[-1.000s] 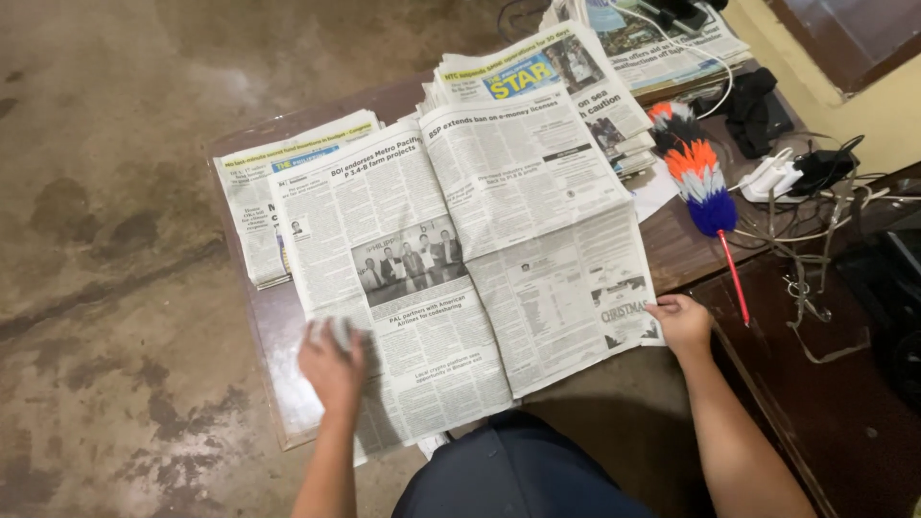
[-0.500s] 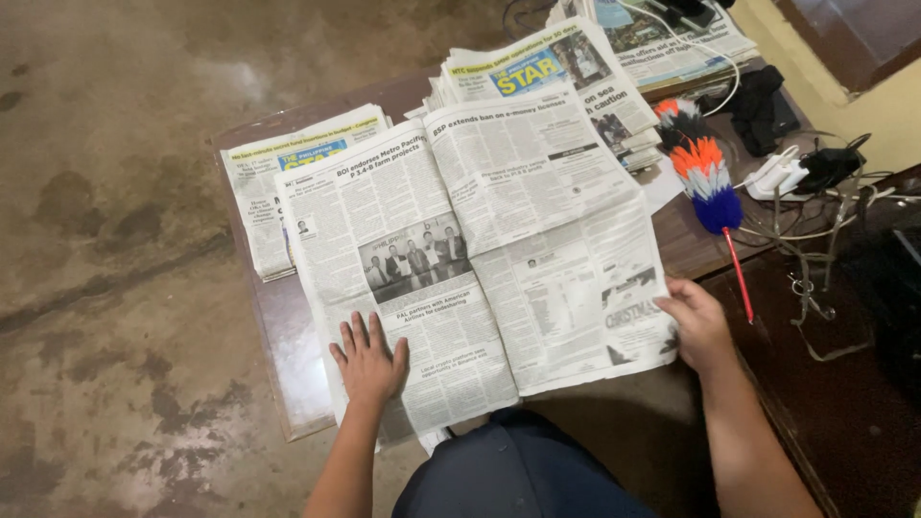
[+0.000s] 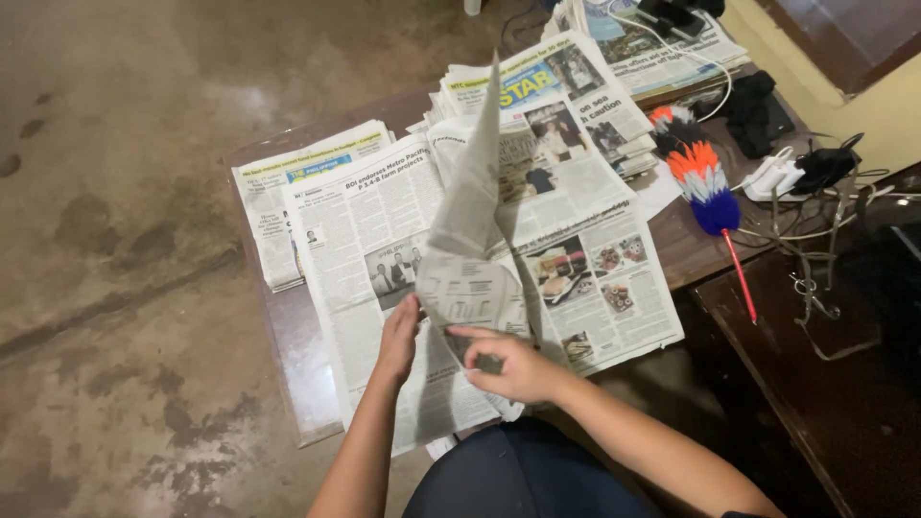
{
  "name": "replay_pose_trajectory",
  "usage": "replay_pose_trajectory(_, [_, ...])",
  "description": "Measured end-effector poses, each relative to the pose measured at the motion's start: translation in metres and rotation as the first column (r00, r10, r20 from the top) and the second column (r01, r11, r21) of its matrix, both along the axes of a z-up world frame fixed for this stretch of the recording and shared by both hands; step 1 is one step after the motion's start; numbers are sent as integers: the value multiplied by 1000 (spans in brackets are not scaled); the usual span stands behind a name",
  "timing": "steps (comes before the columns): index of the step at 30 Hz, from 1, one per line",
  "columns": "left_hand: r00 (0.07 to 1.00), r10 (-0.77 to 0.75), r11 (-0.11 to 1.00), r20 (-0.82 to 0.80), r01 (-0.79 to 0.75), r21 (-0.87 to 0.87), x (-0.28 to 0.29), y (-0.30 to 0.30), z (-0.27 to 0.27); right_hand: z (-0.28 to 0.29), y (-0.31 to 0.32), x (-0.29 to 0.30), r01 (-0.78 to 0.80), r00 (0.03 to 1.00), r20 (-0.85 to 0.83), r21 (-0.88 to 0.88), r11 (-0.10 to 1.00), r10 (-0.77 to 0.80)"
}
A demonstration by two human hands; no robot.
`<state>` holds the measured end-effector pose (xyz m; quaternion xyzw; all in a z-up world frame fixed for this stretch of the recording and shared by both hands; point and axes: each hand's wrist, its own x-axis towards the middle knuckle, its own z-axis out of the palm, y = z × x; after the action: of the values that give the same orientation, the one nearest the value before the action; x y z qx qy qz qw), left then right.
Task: Dusting and flipping through newspapers on a desk.
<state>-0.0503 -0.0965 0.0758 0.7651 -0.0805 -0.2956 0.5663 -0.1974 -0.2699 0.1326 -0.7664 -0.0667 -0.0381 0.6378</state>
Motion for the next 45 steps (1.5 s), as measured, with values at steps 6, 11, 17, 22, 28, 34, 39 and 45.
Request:
replay_pose_trajectory(6, [959,212,972,190,-226,57,15,-16,20,9,-20,21,-90,995,-51,-121,989,85])
replay_pose_trajectory(11, [947,261,965,186,-261,-20,1,0,50,-76,-162,51,736,596,266,-559,383,-757])
replay_pose_trajectory(17, [907,352,936,230,-338,-100,-10,25,64,-117,-305,17,745,354,-5,-603,285,-935])
replay_pose_trajectory(22, [895,399,916,200,-397,-50,0,62,26,-126,-327,14,675,424,-28,-657,336,-905])
replay_pose_trajectory(28, [867,456,883,201,-469,18,14,98,-12,-132,-322,28,832,418,-100,-357,424,-903])
replay_pose_trajectory(34, [863,438,857,251,-485,173,43,150,-105,-116,-320,25,852,460,46,-305,426,-887])
replay_pose_trajectory(39, [883,426,833,196,-468,296,54,159,-149,-124,-328,19,849,460,45,-316,424,-887])
replay_pose_trajectory(45, [894,409,740,181,-441,508,62,153,-170,-118,-330,21,796,457,132,-501,339,-880])
